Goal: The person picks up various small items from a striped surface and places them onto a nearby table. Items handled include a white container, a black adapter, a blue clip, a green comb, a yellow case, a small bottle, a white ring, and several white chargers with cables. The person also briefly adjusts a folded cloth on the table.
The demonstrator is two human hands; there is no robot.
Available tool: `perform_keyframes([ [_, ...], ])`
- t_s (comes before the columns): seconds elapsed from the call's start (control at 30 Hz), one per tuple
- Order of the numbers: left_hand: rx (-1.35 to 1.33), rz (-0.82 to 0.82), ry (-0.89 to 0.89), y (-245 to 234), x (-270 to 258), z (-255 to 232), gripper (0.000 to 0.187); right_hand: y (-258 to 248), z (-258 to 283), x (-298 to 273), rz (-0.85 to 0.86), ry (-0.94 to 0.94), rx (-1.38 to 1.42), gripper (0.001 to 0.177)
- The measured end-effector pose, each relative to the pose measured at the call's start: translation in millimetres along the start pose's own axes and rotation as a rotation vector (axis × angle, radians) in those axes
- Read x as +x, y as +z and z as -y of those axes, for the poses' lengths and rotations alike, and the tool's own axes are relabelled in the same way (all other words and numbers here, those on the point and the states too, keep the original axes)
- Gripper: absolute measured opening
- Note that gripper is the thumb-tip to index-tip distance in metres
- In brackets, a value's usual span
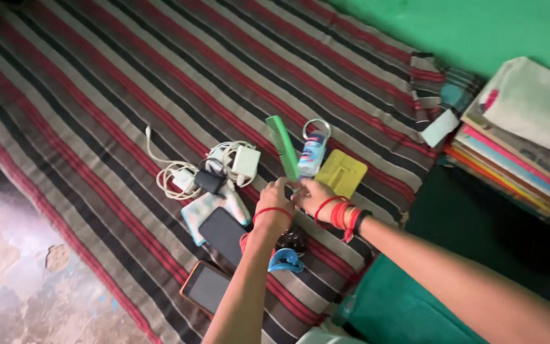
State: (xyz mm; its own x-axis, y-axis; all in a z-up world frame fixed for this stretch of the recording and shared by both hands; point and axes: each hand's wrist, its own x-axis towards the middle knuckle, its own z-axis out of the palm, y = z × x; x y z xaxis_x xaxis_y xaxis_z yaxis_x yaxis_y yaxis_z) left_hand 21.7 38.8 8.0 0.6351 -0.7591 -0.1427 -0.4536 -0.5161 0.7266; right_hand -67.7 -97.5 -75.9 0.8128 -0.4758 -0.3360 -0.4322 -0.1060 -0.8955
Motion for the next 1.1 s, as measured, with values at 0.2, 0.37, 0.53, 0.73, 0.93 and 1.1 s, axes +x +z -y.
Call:
perform_keyframes([
  [0.2, 0.255, 0.146, -0.415, 29.9, -3.2, 52.3, 0.076, 31.6, -1.7, -11.9, 0.086, -0.086, -0.427, 0.028],
  [0.37, 0.191, 0.163, -0.476, 60.4, 1.9, 86.6, 0.061, 43.7, -14.0, -18.7, 0.090, -0.075, -0.451, 0.061],
  [0.53, 0.129, 0.186, -0.492, 55.2, 5.5, 73.9, 0.065, 49.4, -34.8, -11.1, 0.042, -0.036, -0.389, 0.059],
  [0.73, -0.064, -0.236, -0.368, 61.4, 6.0, 61.3, 0.062, 33.7, -1.8, -21.6, 0.037, 0.087, -0.029, 0.034],
  [0.93, -0.233, -0.316, -0.277, 63.7, 16.8, 27.0, 0.043, 8.2, -7.0, -30.7, -0.129, -0.256, 0.278, 0.037],
  [1.1, -0.298, -0.206, -0.312, 81.4, 22.9, -19.1, 0.040, -28.6, 8.0, -78.5, -0.561, -0.545, -0.371, 0.052],
])
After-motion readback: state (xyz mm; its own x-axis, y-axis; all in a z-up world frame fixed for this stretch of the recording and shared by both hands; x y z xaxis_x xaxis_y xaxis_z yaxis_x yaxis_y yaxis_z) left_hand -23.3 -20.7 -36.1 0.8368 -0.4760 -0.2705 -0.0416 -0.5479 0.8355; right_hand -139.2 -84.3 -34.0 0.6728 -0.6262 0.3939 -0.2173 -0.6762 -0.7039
